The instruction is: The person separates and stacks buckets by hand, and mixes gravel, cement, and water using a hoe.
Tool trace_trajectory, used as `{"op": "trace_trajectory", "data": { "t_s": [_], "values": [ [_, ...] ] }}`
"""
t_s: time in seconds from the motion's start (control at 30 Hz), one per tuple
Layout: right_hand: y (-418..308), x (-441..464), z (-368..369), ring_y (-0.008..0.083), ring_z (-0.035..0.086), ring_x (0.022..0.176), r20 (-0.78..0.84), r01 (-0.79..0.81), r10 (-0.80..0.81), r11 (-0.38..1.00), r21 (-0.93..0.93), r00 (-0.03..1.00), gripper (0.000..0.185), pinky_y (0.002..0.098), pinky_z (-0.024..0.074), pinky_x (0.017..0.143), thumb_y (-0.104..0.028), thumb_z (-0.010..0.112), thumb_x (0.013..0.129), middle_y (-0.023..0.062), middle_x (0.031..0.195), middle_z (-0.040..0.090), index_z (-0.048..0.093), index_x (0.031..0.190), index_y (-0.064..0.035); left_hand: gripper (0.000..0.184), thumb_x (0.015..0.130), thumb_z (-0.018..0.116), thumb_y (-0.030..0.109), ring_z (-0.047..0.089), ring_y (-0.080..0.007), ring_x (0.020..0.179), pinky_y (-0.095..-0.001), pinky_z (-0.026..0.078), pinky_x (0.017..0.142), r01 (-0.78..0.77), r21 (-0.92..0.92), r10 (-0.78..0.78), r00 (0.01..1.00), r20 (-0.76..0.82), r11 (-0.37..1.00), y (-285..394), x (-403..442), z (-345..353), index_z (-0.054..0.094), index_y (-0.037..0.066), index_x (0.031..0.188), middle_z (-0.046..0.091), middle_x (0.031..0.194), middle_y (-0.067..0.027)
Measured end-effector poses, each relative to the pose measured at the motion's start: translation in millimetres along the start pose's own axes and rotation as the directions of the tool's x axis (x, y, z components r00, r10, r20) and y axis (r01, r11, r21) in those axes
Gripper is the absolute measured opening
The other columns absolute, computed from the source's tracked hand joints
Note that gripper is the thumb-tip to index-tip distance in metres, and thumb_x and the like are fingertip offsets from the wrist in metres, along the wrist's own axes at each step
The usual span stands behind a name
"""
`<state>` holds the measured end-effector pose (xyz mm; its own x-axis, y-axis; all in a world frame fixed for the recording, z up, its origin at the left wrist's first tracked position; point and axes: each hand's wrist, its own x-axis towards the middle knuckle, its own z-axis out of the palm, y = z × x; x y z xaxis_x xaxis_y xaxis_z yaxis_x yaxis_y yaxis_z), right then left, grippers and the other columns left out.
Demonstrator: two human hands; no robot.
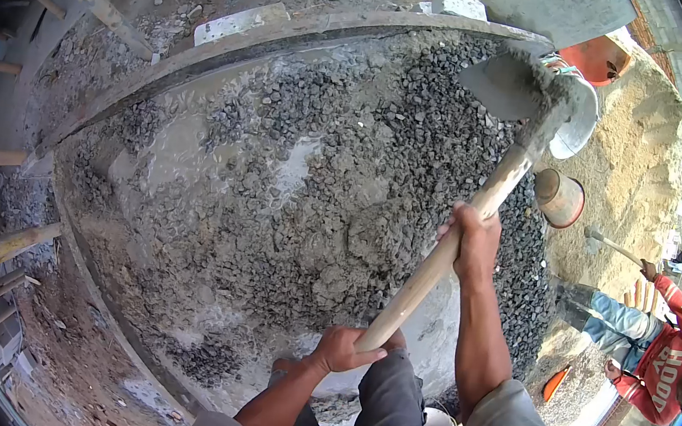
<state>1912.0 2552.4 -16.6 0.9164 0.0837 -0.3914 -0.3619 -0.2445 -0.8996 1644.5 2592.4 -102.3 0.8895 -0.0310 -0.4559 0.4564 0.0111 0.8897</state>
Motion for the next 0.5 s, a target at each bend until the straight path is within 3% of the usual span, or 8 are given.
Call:
{"op": "trace_trajectory", "data": {
  "t_s": [0.07, 0.13, 0.17, 0.23, 0.3, 0.33, 0.43, 0.5],
  "values": [
    [-41.0, 74.0, 13.8, 0.0170, 0.055, 0.047, 0.032, 0.115, -0.116, 0.993, 0.005, 0.993, 0.018, 0.0296, 0.0494, 0.042, -0.013, 0.058, 0.080, 0.0070, 0.065, 0.052, 0.050, 0.086, 0.0019, 0.049, 0.069, 0.073, 0.049, 0.067, -0.0282, 0.069, -0.0358, 0.050, 0.065, -0.059, 0.050, 0.061, 0.998, -0.035, 0.997, 31.5, 79.2, -33.7, 0.069, 0.005, 0.089, 0.066, 0.072, -0.0149],
    [-54.8, 148.3, 43.1, 0.0186, 0.057, 0.046, 0.030, 0.171, -0.173, 0.984, 0.053, 0.985, 0.018, 0.0313, 0.0490, 0.041, -0.011, 0.061, 0.077, 0.0084, 0.064, 0.054, 0.051, 0.084, 0.0035, 0.046, 0.072, 0.072, 0.046, 0.064, -0.0172, 0.063, -0.0320, 0.048, 0.060, -0.081, 0.015, 0.082, 0.994, -0.074, 0.997, 43.3, 145.2, -73.0, 0.068, 0.002, 0.088, 0.064, 0.065, -0.0117],
    [-45.9, 183.0, 61.9, 0.0181, 0.057, 0.047, 0.034, 0.179, -0.180, 0.983, 0.040, 0.983, 0.017, 0.0309, 0.0487, 0.041, -0.010, 0.059, 0.077, 0.0090, 0.065, 0.055, 0.052, 0.083, 0.0037, 0.054, 0.072, 0.068, 0.054, 0.065, -0.0289, 0.063, -0.0372, 0.049, 0.059, -0.060, -0.052, 0.054, 0.992, -0.112, 0.997, 39.6, 163.3, -88.0, 0.067, 0.004, 0.092, 0.064, 0.067, -0.0152],
    [5.4, 215.4, 107.4, 0.0177, 0.057, 0.048, 0.124, 0.039, -0.039, 0.999, 0.004, 0.992, 0.016, 0.0309, 0.0489, 0.042, -0.007, 0.056, 0.078, 0.0090, 0.065, 0.055, 0.052, 0.087, 0.0057, 0.053, 0.076, 0.066, 0.053, 0.063, -0.0222, 0.056, -0.0344, 0.047, 0.054, -0.011, -0.055, -0.004, 0.961, -0.277, 0.998, 22.1, 157.2, -100.8, 0.067, 0.002, 0.090, 0.063, 0.062, -0.0115],
    [117.8, 199.6, 154.3, 0.0205, 0.056, 0.048, 0.233, -0.283, 0.321, 0.942, -0.182, 0.918, 0.032, 0.0317, 0.0491, 0.042, -0.002, 0.054, 0.077, 0.0128, 0.065, 0.055, 0.049, 0.104, 0.0137, 0.051, 0.080, 0.064, 0.052, 0.059, -0.0166, 0.052, -0.0317, 0.045, 0.051, 0.276, -0.378, -0.396, 0.872, -0.288, 0.884, -22.2, 113.5, -57.7, 0.065, 0.001, 0.086, 0.060, 0.060, -0.0073],
    [191.7, 185.6, 177.2, 0.0247, 0.057, 0.049, 0.285, -0.395, 0.441, 0.896, -0.206, 0.851, 0.035, 0.0350, 0.0497, 0.042, -0.002, 0.057, 0.075, 0.0152, 0.066, 0.056, 0.049, 0.103, 0.0168, 0.050, 0.081, 0.063, 0.051, 0.057, -0.0138, 0.050, -0.0304, 0.044, 0.049, 0.382, -0.525, -0.566, 0.786, -0.249, 0.761, -36.2, 97.8, -42.5, 0.064, 0.001, 0.083, 0.058, 0.058, -0.0052],
    [222.1, 182.8, 188.3, 0.0260, 0.057, 0.050, 0.250, -0.432, 0.491, 0.865, -0.256, 0.835, 0.022, 0.0402, 0.0510, 0.041, -0.003, 0.061, 0.071, 0.0154, 0.068, 0.056, 0.057, 0.087, 0.0108, 0.047, 0.084, 0.062, 0.049, 0.051, -0.0087, 0.048, -0.0270, 0.041, 0.046, 0.352, -0.636, -0.564, 0.810, -0.161, 0.687, -44.7, 86.4, -51.6, 0.061, 0.002, 0.076, 0.054, 0.057, -0.0011],
    [214.2, 188.6, 180.5, 0.0253, 0.057, 0.051, 0.267, -0.405, 0.476, 0.870, -0.280, 0.838, 0.019, 0.0389, 0.0504, 0.040, -0.004, 0.062, 0.071, 0.0154, 0.070, 0.056, 0.058, 0.085, 0.0090, 0.048, 0.085, 0.060, 0.049, 0.051, -0.0100, 0.050, -0.0269, 0.040, 0.047, 0.343, -0.565, -0.543, 0.806, -0.233, 0.751, -33.5, 93.4, -38.6, 0.060, 0.002, 0.075, 0.055, 0.058, -0.0020]
  ]
}}
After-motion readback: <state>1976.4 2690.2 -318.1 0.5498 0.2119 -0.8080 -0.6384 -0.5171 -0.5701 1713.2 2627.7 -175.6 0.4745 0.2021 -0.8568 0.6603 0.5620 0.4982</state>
